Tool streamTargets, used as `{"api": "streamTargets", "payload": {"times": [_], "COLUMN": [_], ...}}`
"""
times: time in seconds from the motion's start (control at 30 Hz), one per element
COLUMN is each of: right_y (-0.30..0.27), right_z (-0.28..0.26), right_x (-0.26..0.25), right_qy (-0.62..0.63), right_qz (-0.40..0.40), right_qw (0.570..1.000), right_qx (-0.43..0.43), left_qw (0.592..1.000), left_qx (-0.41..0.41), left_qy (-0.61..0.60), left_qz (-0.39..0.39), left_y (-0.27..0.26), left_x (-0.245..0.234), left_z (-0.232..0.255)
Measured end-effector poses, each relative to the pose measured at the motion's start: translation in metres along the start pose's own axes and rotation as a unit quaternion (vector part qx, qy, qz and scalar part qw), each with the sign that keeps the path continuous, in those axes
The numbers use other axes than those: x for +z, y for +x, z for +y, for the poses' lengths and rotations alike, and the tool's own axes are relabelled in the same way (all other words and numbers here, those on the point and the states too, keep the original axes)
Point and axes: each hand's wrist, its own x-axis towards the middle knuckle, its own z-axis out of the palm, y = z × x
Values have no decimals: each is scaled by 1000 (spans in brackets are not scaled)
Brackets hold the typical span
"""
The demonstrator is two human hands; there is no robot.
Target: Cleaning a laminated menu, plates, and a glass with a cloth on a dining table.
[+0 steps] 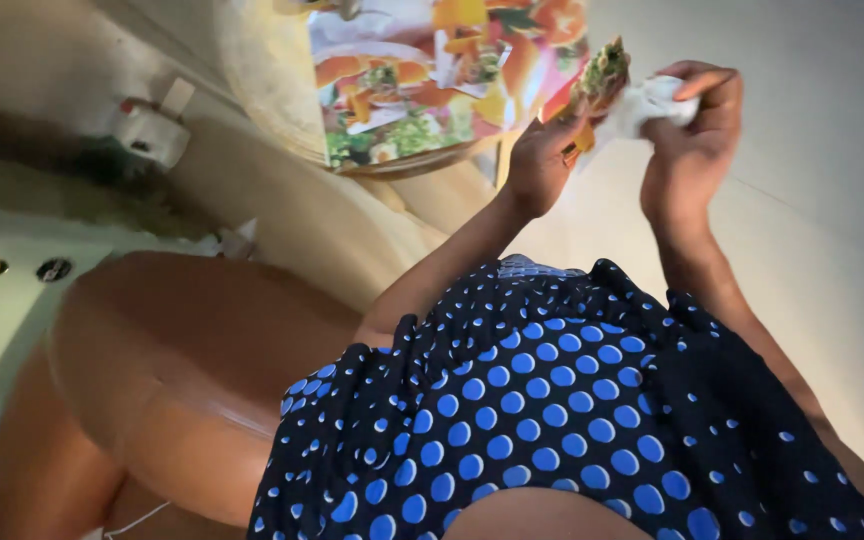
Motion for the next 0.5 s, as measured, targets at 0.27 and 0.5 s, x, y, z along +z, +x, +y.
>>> {"api": "streamTargets", "payload": {"times": [0.27, 0.5], "right_y": [-39, -36], "right_z": [-73, -91], "right_x": [-8, -69], "right_qy": [-450, -522], "right_qz": [-123, -52], "right_qw": [852, 804], "right_qx": [-239, -282], "left_qw": [804, 596], "left_qx": [-136, -243], "left_qy": [-573, -763], "left_qz": [-79, -55], "left_y": [25, 16], "left_x": [25, 85], "left_z": [122, 139]}}
